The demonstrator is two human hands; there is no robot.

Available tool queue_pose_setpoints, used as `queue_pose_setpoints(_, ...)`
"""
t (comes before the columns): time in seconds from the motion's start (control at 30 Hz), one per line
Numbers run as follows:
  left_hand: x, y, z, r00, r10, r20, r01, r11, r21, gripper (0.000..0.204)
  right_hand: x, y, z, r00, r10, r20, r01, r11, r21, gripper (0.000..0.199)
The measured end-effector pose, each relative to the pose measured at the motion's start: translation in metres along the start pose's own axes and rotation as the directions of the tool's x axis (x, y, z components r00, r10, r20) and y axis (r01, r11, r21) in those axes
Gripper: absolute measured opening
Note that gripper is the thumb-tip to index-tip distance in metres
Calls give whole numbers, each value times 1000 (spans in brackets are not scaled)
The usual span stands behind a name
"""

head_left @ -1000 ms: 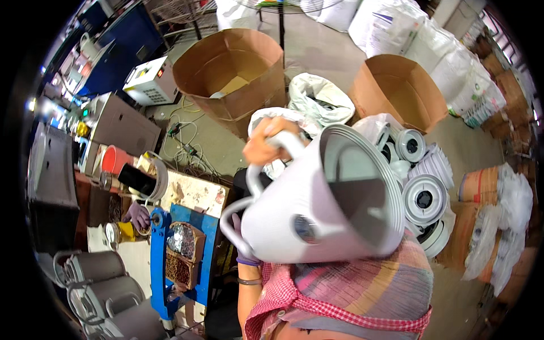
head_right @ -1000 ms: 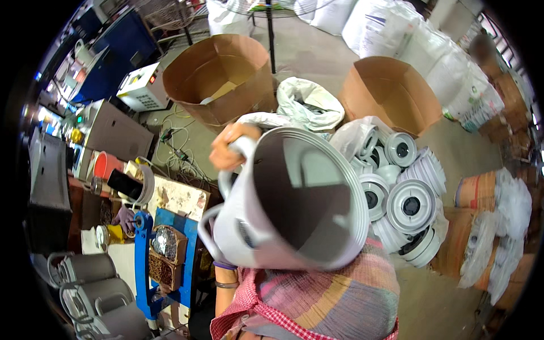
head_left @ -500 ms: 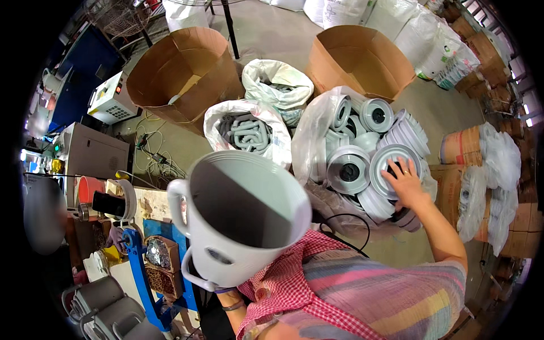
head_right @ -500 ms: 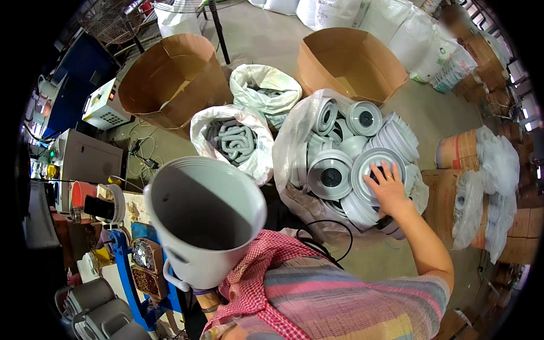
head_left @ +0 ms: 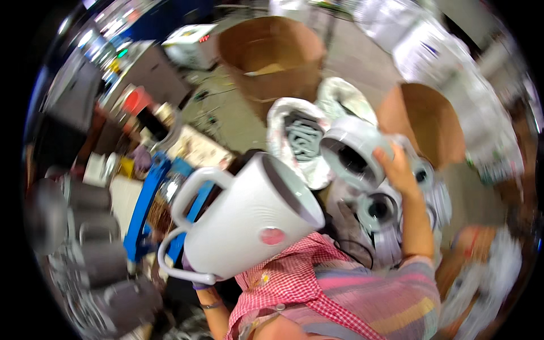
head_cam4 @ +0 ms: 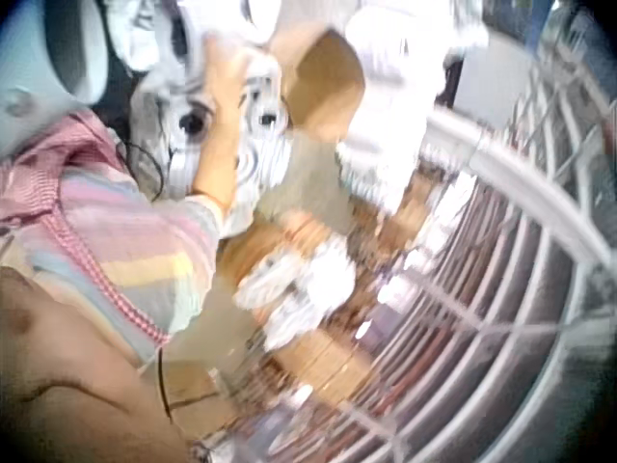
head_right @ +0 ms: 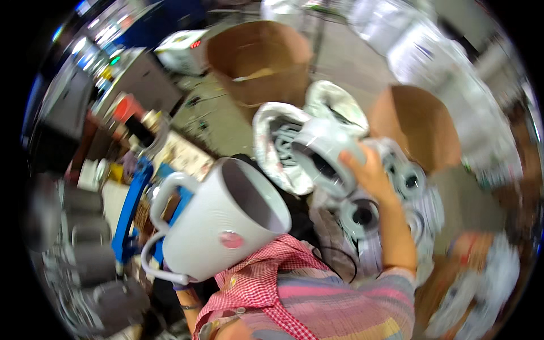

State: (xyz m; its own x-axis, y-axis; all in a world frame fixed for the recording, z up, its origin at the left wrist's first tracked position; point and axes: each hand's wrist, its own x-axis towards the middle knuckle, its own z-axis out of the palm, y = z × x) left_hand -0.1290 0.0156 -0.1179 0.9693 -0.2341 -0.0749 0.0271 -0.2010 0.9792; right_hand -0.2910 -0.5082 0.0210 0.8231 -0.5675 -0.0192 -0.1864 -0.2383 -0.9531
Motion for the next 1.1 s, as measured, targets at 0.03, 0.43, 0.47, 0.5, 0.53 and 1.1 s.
queue_pose_setpoints(0.03, -8, 3, -5, 1000, 5, -23, -5, 1000, 1, 32, 0, -16, 43, 999, -31, 29, 29, 996, 79, 59)
queue_pose_setpoints(0.43, -92, 56, -84, 989, 94, -110, -79, 988, 132, 29, 9, -41, 208, 284, -899, 334, 806, 413, 425, 82)
queue_pose_setpoints(0.47, -97, 59, -84, 987, 99, -126, -81, 986, 143, 28, 12, -40, 212, 253, -906, 340, 789, 396, 470, 80)
queue_pose_setpoints(0.5, -104, 62, -85, 984, 101, -150, -78, 985, 153, 28, 15, -39, 215, 220, -911, 348, 766, 382, 517, 78)
queue_pose_setpoints(0.53, -109, 66, -86, 976, 111, -186, -81, 983, 163, 28, 16, -39, 220, 234, -901, 364, 749, 406, 524, 77)
queue_pose_setpoints(1.1, -200, 79, -83, 619, 194, -761, -59, 978, 201, 24, 18, -88, 344, 496, -710, 499, 428, 700, 571, 67)
